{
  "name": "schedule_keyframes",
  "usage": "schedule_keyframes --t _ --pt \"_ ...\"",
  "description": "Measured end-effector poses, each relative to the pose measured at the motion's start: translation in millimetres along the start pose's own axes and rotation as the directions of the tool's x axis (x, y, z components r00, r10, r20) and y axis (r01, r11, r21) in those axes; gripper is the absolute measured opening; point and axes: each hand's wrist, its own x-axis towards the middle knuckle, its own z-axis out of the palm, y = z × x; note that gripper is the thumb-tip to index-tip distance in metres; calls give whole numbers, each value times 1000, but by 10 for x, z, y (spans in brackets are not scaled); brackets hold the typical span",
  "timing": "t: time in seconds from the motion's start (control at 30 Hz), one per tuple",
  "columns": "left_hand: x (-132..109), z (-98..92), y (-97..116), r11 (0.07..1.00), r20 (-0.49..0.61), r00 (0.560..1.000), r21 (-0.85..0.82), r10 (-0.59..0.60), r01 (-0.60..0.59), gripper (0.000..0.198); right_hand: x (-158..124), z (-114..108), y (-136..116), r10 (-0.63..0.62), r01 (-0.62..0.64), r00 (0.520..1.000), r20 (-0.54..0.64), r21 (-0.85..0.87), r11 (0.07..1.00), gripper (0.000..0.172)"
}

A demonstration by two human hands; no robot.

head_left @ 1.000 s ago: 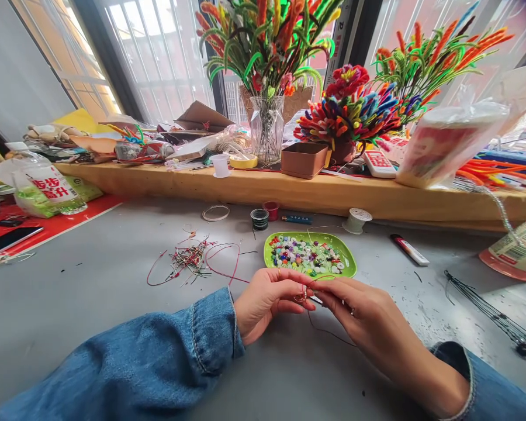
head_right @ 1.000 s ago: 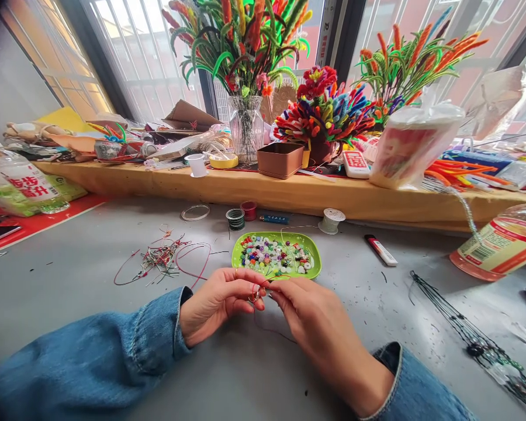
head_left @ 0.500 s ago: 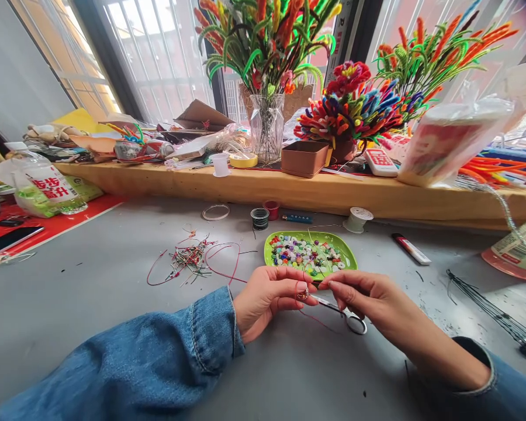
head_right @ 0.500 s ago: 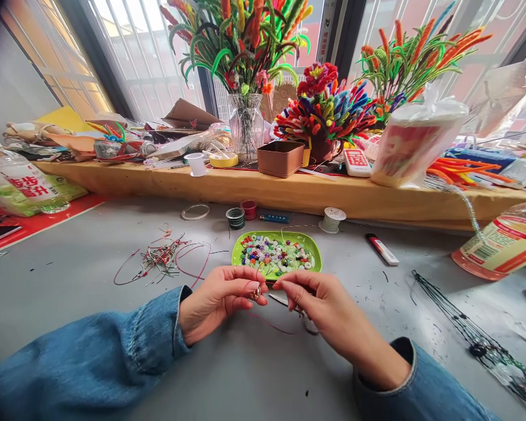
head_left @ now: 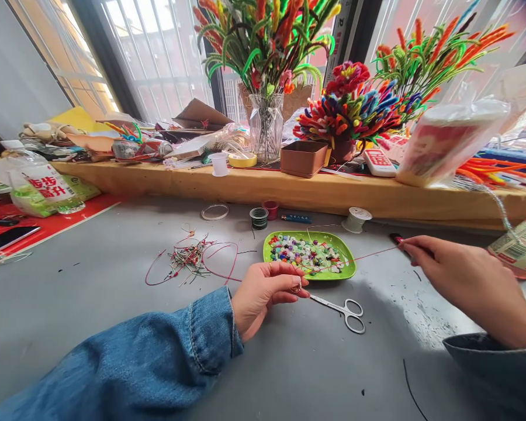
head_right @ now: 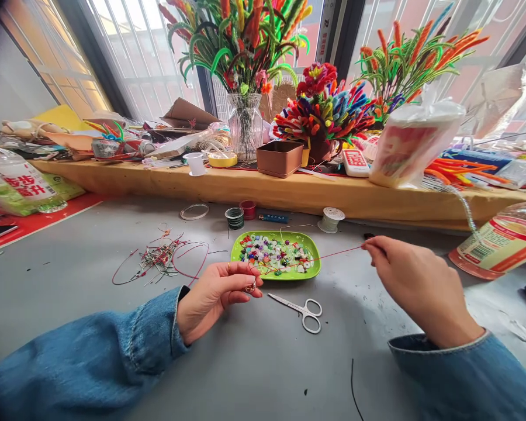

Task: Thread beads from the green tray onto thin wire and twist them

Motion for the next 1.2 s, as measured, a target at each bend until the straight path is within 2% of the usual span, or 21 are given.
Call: schedule_keyframes --t 0.1,0.2,0.27,0.33,0.37,0.4,0.43,0.47,0.5,0.57,0.6,0.7,0.83,1.0,1.2 --pt "10 4 9 1000 -23 1000 -5 9 -9 14 22 -68 108 55 -67 996 -67 -199 978 32" --pt "13 8 12 1000 -41 999 -16 21 -21 14 40 -100 185 101 -101 995 -15 -287 953 27" --pt "12 9 7 1000 -39 999 -16 25 -25 15 33 -101 162 63 -75 997 -48 -303 950 24" --pt "10 11 -3 1000 -30 999 -6 23 -23 15 -11 -99 25 -43 -1 980 -194 -221 975 19" --pt "8 12 -8 1000 -25 1000 2 20 -20 16 -51 -100 -89 -100 67 955 -278 -127 990 19" --pt "6 12 -13 1000 -18 1000 10 14 -14 16 -102 -101 -228 -140 156 938 -317 27 987 21" --pt "5 13 -17 1000 -13 1000 16 9 -9 16 -162 -102 -382 -174 254 930 -324 225 941 20" --pt "3 14 -19 1000 -10 1000 21 5 -5 16 -227 -102 -540 -243 327 939 -242 414 850 20" --pt "1 15 -20 1000 -5 1000 23 4 -4 16 -292 -101 -692 -275 330 944 -184 563 757 18" --pt "-3 18 -20 1000 6 1000 23 8 -8 17 -401 -96 -934 -361 210 932 39 754 622 24" --pt "-6 21 -19 1000 15 1000 25 13 -13 16 -438 -93 -1015 -409 111 897 168 811 575 28" --pt "-20 31 -13 999 41 999 42 21 -23 15 -462 -96 -1110 -494 -122 792 358 886 446 31" --pt "-43 46 -7 998 61 998 57 20 -24 13 -398 -123 -1087 -492 -311 738 461 880 359 27" --pt "-53 51 -6 997 112 993 71 26 -34 13 -393 -99 -1078 -506 -431 655 561 828 359 30" --pt "-55 48 -12 996 125 992 93 1 -12 17 -396 -24 -1047 -462 -429 695 552 833 350 22"
